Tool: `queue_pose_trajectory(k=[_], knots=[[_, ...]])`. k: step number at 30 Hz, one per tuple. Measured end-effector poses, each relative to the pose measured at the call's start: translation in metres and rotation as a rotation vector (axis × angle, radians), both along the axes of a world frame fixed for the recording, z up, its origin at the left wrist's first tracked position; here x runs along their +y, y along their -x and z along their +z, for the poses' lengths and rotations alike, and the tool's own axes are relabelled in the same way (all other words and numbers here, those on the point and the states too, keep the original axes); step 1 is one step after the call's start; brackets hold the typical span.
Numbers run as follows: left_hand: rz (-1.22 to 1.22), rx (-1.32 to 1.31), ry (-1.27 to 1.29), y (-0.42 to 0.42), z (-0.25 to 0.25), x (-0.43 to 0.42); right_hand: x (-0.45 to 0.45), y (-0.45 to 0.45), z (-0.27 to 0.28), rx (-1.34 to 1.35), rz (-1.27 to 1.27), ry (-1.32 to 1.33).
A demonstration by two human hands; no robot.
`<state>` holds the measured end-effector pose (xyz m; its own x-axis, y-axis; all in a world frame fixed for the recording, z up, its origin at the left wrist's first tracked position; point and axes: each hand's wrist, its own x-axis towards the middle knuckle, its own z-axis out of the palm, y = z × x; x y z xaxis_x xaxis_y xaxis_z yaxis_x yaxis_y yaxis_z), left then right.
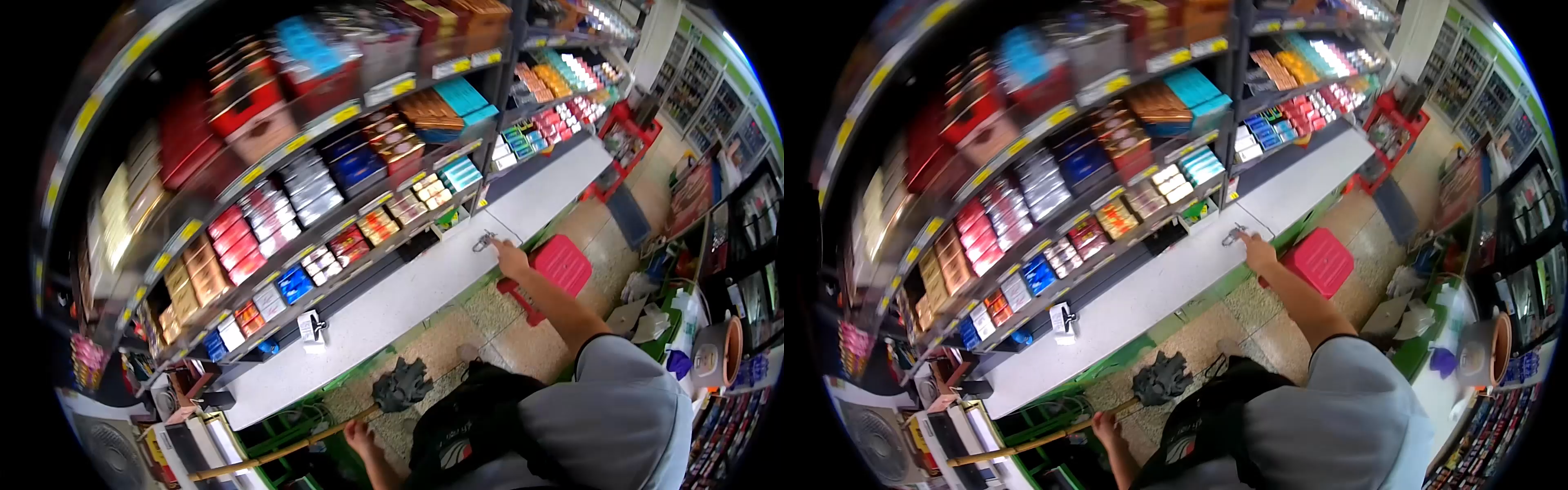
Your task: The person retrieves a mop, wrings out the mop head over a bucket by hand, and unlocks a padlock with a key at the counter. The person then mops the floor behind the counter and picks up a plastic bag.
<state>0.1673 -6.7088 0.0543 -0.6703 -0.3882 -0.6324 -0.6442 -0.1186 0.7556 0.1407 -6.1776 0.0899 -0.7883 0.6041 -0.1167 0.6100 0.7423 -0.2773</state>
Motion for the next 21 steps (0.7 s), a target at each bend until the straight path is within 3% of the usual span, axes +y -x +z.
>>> queue_pose_trajectory(k=[5,7,11,13,14,16,17,19,21], knots=[[-0.296,-0.018,-0.089,0.016,0.032,0.142,0.06,0.033,-0.032,0.03,0.173,0.064],[-0.551,0.21,-0.097,0.017,0.026,0.172,0.066,0.034,-0.04,0.005,0.217,0.074],[-0.662,0.241,-0.126,0.022,0.043,0.219,0.07,0.034,-0.04,0.033,0.229,0.053],[-0.702,0.146,-0.114,0.026,0.054,0.233,0.065,0.032,-0.042,0.239,0.081,0.297],[-0.744,0.232,-0.169,0.028,0.044,0.233,0.062,0.029,-0.043,0.244,0.085,0.302],[-0.779,0.254,-0.183,0.036,0.058,0.248,0.042,0.023,0.001,0.272,0.034,0.693],[-0.818,0.276,-0.203,0.042,0.071,0.26,0.027,0.017,0.022,0.267,0.051,0.702],[-0.705,0.181,-0.271,0.048,0.126,0.3,-0.009,0.005,0.063,0.541,0.204,0.732],[-0.686,0.221,-0.394,0.055,0.151,0.322,-0.035,0.0,0.103,0.533,0.325,0.634]])
